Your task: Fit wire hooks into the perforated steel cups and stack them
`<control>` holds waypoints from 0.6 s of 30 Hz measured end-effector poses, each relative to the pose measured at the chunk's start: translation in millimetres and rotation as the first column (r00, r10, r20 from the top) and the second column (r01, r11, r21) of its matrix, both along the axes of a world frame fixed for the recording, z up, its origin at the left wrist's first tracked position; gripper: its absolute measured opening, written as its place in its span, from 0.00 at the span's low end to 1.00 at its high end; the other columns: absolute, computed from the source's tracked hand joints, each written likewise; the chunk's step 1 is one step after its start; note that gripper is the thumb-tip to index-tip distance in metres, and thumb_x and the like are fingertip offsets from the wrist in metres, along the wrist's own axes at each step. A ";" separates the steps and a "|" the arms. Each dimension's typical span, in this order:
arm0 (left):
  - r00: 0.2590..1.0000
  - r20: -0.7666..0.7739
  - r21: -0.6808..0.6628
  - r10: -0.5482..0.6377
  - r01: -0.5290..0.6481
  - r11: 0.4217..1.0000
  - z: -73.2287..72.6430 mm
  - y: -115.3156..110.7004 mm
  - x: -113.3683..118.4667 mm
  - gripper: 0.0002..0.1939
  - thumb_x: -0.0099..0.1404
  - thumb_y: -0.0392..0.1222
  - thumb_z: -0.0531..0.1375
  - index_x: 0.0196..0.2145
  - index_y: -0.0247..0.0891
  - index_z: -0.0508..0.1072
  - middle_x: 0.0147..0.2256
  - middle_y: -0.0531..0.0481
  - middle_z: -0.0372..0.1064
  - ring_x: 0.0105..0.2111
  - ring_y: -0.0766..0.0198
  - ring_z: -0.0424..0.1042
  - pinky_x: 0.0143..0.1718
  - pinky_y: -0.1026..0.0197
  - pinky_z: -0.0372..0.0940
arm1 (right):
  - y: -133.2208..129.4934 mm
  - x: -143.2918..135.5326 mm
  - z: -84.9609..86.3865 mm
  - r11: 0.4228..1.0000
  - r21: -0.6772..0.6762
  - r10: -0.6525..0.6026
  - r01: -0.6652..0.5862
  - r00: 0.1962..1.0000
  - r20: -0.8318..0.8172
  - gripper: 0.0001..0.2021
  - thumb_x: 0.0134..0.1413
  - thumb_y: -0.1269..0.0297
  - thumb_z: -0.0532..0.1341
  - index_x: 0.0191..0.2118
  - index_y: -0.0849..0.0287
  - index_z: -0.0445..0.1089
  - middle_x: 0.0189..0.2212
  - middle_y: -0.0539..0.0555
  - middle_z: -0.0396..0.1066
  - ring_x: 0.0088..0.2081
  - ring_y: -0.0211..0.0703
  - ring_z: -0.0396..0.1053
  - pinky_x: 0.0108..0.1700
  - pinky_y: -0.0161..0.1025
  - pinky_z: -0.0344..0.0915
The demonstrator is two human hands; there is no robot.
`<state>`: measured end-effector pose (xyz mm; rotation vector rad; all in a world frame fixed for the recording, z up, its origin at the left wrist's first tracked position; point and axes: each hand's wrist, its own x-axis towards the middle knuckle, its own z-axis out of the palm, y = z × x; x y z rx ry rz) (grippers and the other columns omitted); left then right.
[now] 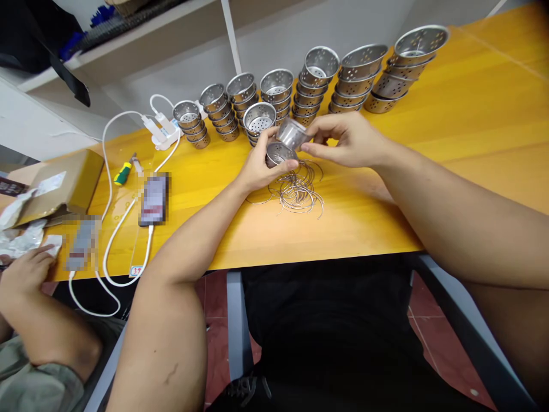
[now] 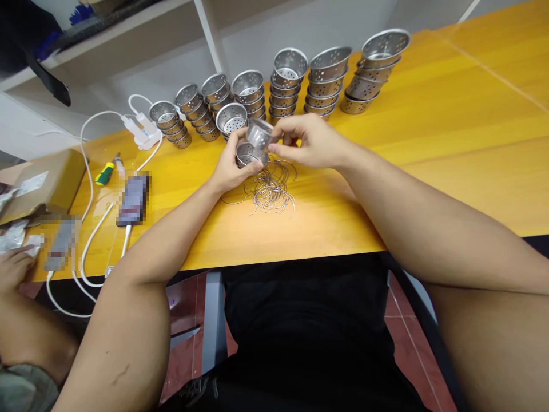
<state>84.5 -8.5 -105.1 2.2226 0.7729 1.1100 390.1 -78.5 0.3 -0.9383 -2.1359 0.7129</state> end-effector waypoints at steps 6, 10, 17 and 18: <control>0.998 -0.068 0.030 -0.008 0.010 0.999 -11.2 10.0 -2.2 0.82 0.50 1.00 0.79 0.86 0.50 0.62 0.78 0.31 0.73 0.80 0.29 0.79 0.83 0.27 0.76 | 13.2 21.3 8.0 0.982 0.128 -0.183 0.141 0.889 0.421 0.09 0.84 0.57 0.69 0.56 0.53 0.87 0.59 0.69 0.90 0.55 0.67 0.83 0.60 0.61 0.74; 0.998 -0.057 -0.016 -0.020 0.019 1.000 -0.7 -1.3 1.7 0.80 0.48 1.00 0.80 0.82 0.50 0.66 0.75 0.33 0.76 0.75 0.32 0.83 0.80 0.29 0.78 | 26.0 20.4 -6.3 0.970 0.133 -0.241 0.202 0.767 0.594 0.10 0.83 0.60 0.70 0.58 0.54 0.89 0.60 0.69 0.91 0.55 0.71 0.85 0.53 0.60 0.75; 0.999 -0.027 -0.104 -0.032 0.029 0.994 21.5 -22.1 6.9 0.67 0.55 0.95 0.81 0.74 0.45 0.75 0.69 0.34 0.85 0.70 0.37 0.86 0.78 0.36 0.79 | 6.4 10.0 3.0 0.958 0.169 -0.273 0.231 0.915 0.298 0.12 0.87 0.51 0.68 0.57 0.51 0.87 0.64 0.70 0.85 0.62 0.72 0.82 0.69 0.67 0.76; 0.999 -0.018 -0.107 -0.035 0.033 0.994 23.1 -23.3 7.0 0.65 0.58 0.95 0.80 0.73 0.44 0.76 0.68 0.35 0.86 0.69 0.39 0.87 0.77 0.38 0.79 | -0.1 6.1 6.2 0.966 0.169 -0.231 0.197 0.950 0.208 0.13 0.88 0.49 0.68 0.58 0.49 0.87 0.63 0.69 0.85 0.60 0.71 0.82 0.68 0.66 0.77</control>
